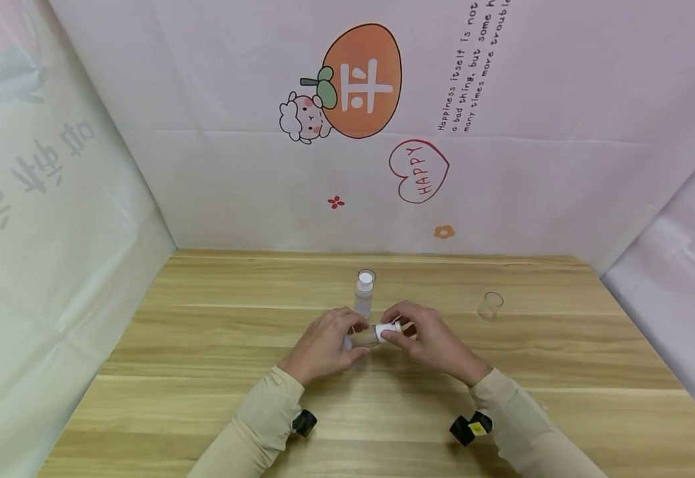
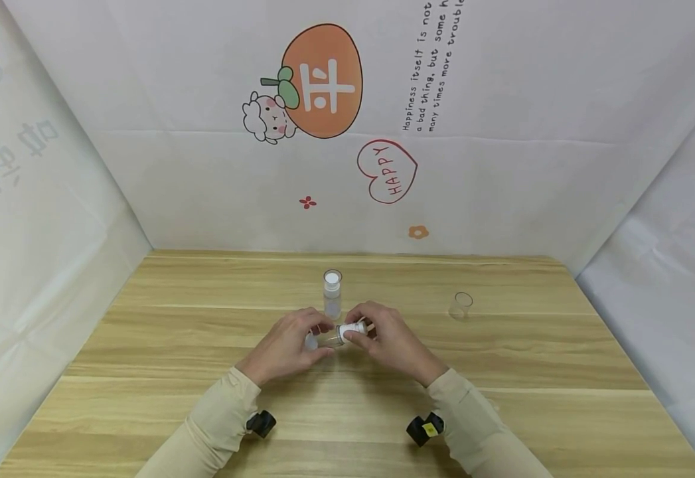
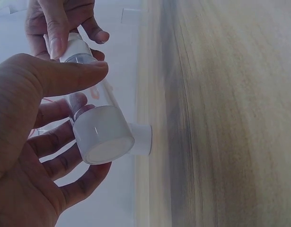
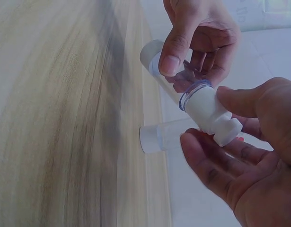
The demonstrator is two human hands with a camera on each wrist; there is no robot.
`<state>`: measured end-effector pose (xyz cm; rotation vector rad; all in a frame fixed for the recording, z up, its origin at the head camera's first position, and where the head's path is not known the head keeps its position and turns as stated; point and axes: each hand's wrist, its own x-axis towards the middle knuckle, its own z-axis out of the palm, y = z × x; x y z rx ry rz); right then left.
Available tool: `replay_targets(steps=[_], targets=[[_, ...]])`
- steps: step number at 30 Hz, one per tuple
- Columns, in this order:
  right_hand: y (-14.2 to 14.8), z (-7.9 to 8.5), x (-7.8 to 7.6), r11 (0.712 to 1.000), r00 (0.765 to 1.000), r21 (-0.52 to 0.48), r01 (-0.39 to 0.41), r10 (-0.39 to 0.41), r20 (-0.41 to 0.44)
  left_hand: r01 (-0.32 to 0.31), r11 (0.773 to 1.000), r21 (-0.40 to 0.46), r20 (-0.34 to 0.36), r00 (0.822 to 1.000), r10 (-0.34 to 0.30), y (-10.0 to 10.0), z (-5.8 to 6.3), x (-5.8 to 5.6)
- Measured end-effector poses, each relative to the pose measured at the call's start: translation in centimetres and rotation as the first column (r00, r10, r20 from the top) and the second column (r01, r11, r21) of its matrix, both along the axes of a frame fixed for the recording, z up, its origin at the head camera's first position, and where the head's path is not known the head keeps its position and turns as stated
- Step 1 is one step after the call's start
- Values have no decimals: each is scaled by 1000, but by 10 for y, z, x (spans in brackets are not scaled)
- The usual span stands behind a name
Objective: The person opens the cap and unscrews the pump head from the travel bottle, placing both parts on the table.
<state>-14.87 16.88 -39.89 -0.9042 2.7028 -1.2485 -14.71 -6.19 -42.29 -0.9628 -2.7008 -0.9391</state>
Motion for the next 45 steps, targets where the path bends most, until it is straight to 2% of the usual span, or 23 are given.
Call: replay_targets(steps=[5, 9, 16, 20, 26, 35, 45], targets=[[2, 1, -2, 999, 996, 44, 14, -18, 83, -5, 1000, -7, -9, 1000, 5, 0, 0, 0], [6, -1, -4, 997, 992, 76, -10, 1, 124, -5, 1000, 0, -9, 1000, 5, -1, 1, 1], [10, -4, -6, 999, 970, 2, -46, 44, 238, -3, 1000, 6, -10, 1000, 3, -1, 1, 1], [10, -4, -5, 998, 963, -48, -48, 59, 262, -3, 1000, 3, -9, 1000, 3, -1, 0, 0], [9, -1, -5, 993, 958, -108, -48, 76, 277, 0, 1000, 3, -11, 1000, 0, -1, 0, 0], [4, 4, -3, 991, 956, -137, -4, 44, 290, 8, 1000, 6, -9, 1000, -8, 0, 1, 0], [6, 1, -4, 992, 974, -130, -7, 36, 224, 7, 1000, 4, 3, 1000, -7, 1, 1, 0]])
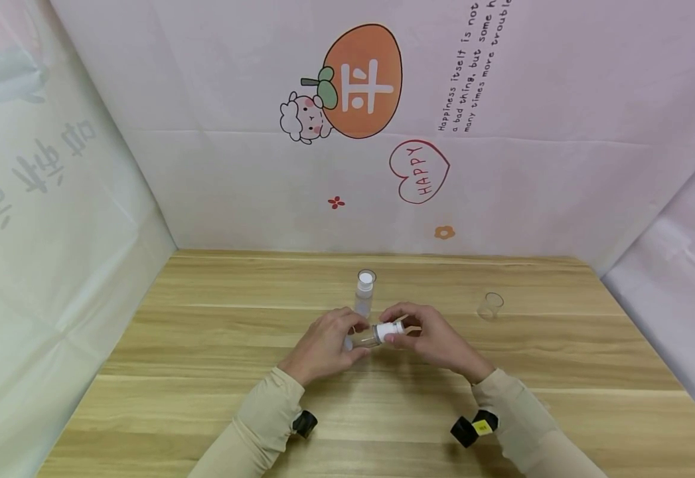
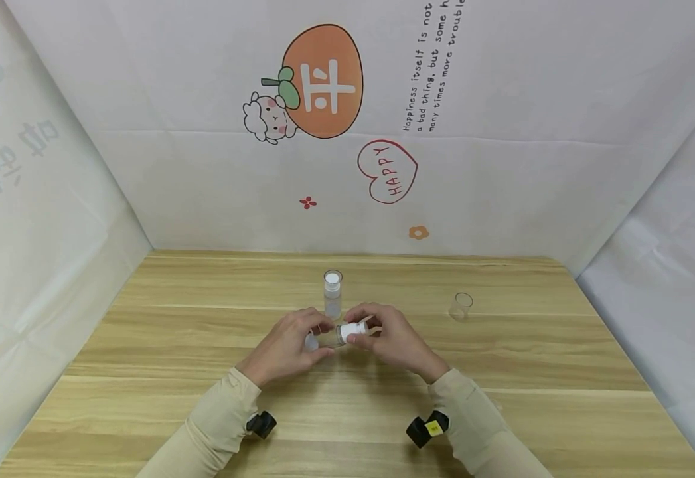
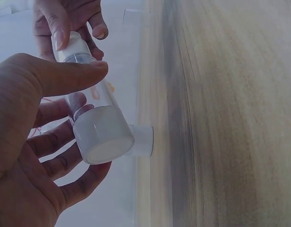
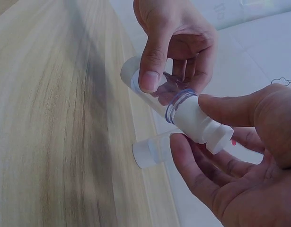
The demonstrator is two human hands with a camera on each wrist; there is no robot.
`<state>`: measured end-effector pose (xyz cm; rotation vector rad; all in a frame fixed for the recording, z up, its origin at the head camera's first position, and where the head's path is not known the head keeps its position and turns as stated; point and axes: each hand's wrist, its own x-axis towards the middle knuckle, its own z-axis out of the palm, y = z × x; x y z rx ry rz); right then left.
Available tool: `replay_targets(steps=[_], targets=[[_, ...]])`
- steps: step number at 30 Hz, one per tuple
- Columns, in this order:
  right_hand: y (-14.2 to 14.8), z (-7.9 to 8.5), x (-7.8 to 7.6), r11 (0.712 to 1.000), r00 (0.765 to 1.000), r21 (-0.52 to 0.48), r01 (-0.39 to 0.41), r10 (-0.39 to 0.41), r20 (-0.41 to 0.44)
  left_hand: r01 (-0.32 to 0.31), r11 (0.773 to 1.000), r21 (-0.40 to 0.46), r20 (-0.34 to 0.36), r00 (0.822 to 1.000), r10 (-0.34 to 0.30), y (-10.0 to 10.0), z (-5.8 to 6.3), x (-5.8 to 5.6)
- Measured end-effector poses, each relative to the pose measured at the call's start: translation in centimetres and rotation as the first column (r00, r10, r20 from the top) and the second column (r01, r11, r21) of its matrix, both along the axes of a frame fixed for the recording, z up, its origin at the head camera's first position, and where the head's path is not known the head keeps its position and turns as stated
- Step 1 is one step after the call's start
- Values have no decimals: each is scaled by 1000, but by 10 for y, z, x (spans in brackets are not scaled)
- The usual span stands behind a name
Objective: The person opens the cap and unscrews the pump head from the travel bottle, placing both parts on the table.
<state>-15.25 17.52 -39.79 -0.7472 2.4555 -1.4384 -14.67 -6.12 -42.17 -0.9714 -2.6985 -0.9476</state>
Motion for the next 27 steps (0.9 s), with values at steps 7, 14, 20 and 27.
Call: replay_targets(steps=[7, 14, 20, 27], targets=[[2, 1, -1, 997, 999, 72, 27, -31, 44, -3, 1000, 3, -8, 1000, 3, -1, 0, 0], [2, 3, 0, 998, 979, 50, 29, -39, 200, -13, 1000, 8, -6, 1000, 13, -1, 1, 0], [3, 5, 0, 1000, 978, 11, 15, -17, 209, -15, 1000, 6, -5, 1000, 15, -1, 1, 0], [2, 2, -1, 1000, 987, -28, 0, 4, 163, -17, 1000, 8, 0, 1000, 17, -1, 0, -1]])
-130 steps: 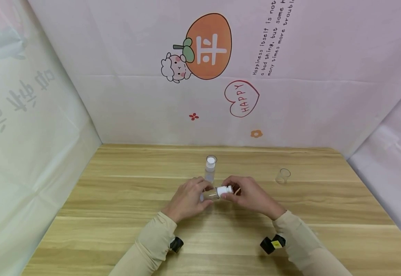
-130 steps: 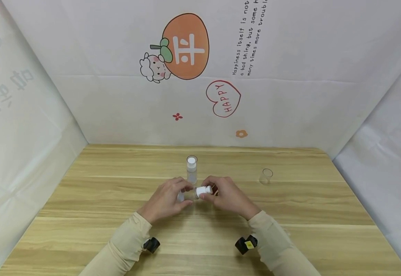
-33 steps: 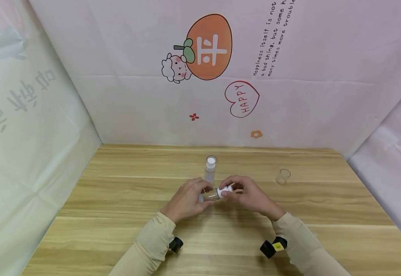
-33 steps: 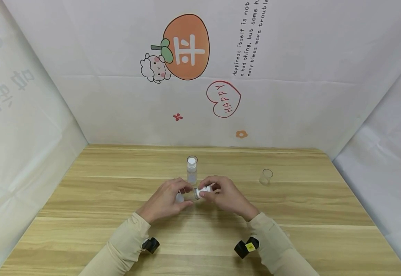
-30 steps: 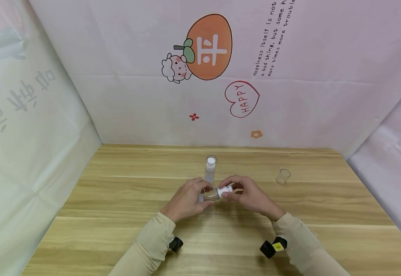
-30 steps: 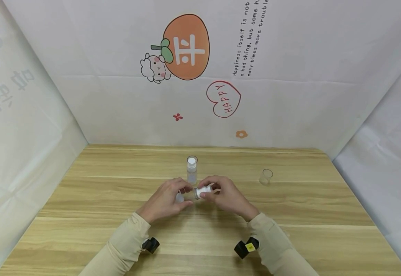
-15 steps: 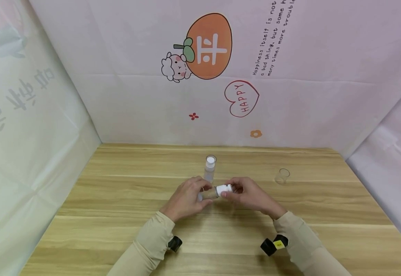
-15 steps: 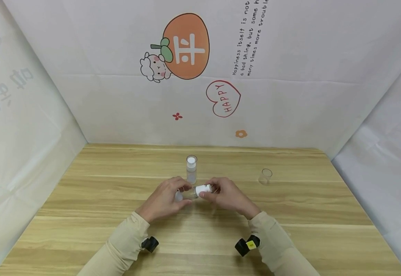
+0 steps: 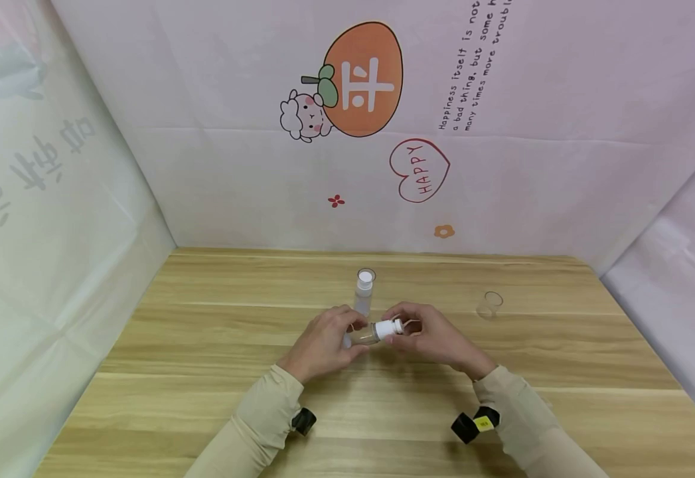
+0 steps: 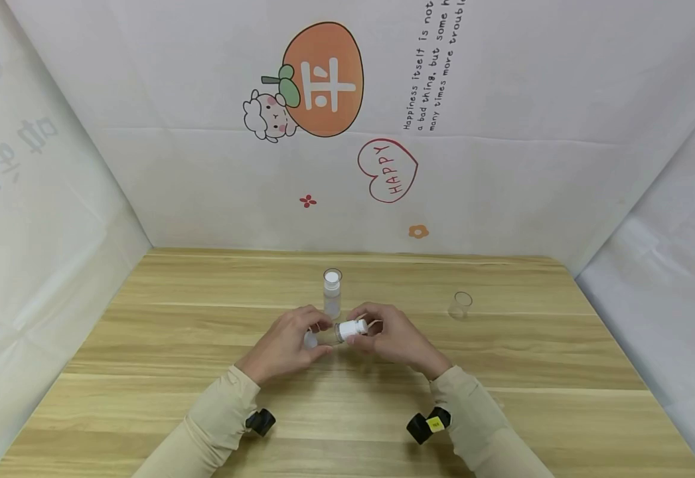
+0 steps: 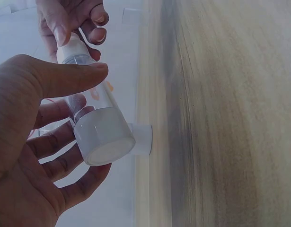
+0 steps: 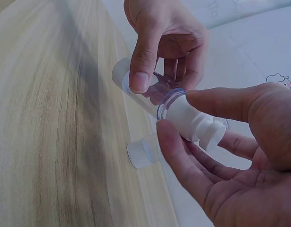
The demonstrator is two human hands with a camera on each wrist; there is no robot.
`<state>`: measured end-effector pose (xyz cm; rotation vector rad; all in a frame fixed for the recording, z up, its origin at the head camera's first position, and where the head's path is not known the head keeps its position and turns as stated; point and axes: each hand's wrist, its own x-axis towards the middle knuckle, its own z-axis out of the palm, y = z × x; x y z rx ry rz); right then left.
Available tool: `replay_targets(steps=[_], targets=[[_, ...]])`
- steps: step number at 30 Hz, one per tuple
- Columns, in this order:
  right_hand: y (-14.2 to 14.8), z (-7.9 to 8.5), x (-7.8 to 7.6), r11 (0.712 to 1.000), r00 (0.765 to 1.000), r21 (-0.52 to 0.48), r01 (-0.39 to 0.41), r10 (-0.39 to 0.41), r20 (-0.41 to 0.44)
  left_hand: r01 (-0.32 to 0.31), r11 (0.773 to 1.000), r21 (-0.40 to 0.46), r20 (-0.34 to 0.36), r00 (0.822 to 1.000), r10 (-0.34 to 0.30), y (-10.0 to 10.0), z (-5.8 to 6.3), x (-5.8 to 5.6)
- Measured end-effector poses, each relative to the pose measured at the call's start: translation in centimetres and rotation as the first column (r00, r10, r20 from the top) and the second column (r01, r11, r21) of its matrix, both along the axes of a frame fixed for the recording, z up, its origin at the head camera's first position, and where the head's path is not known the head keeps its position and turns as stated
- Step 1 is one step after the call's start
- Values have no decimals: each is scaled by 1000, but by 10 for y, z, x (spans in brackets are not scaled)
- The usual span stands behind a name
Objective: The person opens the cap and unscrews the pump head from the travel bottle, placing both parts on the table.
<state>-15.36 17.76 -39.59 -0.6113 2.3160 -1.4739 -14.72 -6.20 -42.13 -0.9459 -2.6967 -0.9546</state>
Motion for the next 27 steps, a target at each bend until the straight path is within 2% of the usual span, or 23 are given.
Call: replay_targets(steps=[4, 9, 17, 23, 27], targets=[[-1, 0, 0, 1000, 999, 6, 14, -14, -30, 1, 1000, 0, 4, 1000, -1, 1, -1, -1], [-1, 0, 1, 999, 999, -10, 35, -36, -27, 13, 1000, 2, -3, 1000, -13, 1, -1, -1], [1, -1, 1, 999, 998, -45, 28, -31, -58, 19, 1000, 5, 10, 1000, -19, 2, 1, 1], [2, 1, 2, 999, 996, 10, 52, -51, -72, 16, 1000, 4, 3, 1000, -16, 2, 2, 1], [3, 2, 1, 996, 998, 68, 55, -52, -39, 16, 1000, 7, 0, 1000, -16, 2, 2, 1]])
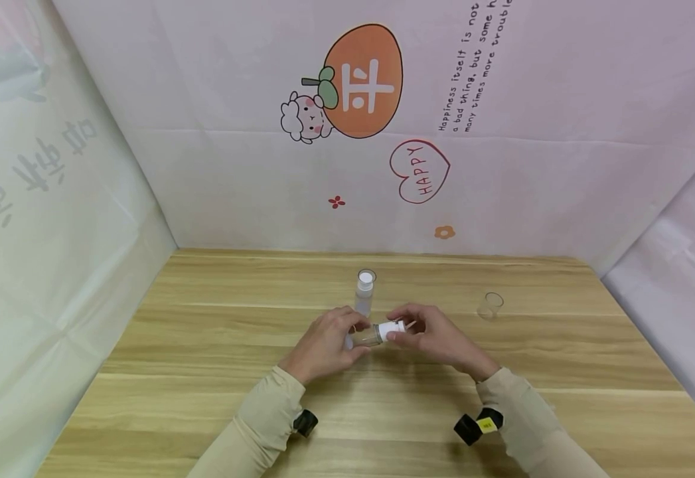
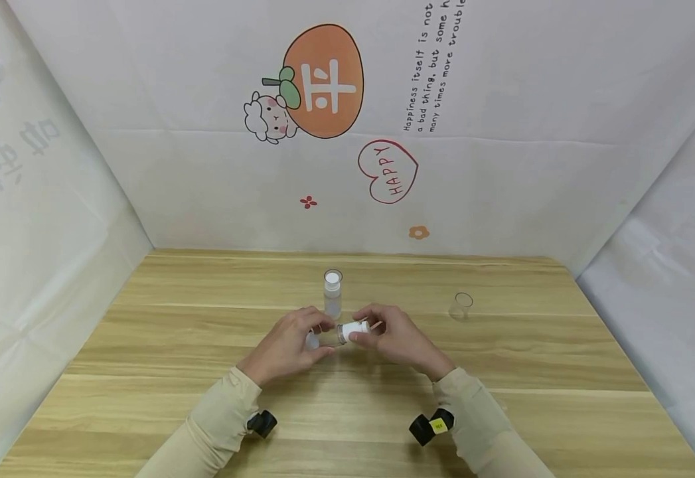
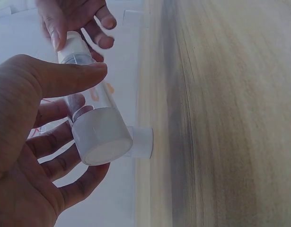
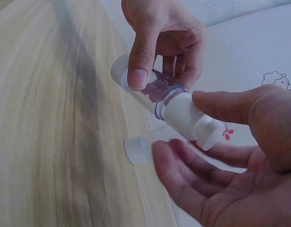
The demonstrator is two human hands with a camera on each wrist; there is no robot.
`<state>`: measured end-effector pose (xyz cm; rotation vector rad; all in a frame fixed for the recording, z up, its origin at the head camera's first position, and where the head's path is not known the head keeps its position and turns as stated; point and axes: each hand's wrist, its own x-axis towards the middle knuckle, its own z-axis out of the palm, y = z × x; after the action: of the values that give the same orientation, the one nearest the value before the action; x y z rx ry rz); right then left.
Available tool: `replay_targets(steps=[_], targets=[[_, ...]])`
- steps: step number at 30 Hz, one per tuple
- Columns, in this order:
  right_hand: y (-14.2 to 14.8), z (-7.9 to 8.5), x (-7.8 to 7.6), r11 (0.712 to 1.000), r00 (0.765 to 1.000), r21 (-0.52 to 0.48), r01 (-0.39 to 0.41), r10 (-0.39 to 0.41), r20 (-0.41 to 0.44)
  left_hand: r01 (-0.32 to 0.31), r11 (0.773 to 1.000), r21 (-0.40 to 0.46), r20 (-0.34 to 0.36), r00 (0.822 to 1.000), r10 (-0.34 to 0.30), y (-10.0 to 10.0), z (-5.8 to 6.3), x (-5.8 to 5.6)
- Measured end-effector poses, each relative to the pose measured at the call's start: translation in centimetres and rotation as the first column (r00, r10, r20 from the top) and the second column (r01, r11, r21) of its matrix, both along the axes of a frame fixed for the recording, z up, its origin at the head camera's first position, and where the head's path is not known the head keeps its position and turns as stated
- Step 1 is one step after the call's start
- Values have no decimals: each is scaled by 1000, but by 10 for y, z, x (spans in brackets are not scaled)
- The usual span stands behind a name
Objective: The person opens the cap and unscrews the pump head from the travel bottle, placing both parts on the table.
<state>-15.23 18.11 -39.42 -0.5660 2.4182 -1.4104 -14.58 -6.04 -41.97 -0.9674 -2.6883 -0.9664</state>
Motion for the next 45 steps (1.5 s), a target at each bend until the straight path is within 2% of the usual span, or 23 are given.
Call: replay_targets(steps=[6, 9, 20, 25, 35, 45], targets=[[2, 0, 0, 999, 992, -35, -29, 33, 123, -4, 1000, -1, -1, 1000, 4, 0, -1, 0], [3, 1, 0, 998, 989, -58, -32, 40, 144, -8, 1000, -4, -7, 1000, 8, 0, -1, 0], [-1, -1, 0, 992, 993, -119, -49, 60, 98, -7, 1000, -1, -9, 1000, 7, -1, -2, -1], [-2, 0, 0, 995, 998, -91, -45, 48, 29, -4, 1000, -7, -7, 1000, 3, -1, -2, -1], [3, 0, 0, 997, 998, -69, -40, 37, -43, -8, 1000, -27, 12, 1000, 8, -2, -3, 0], [9, 5, -4, 998, 996, -39, 43, -46, -79, -19, 1000, -22, 21, 1000, 19, -5, -5, -2]])
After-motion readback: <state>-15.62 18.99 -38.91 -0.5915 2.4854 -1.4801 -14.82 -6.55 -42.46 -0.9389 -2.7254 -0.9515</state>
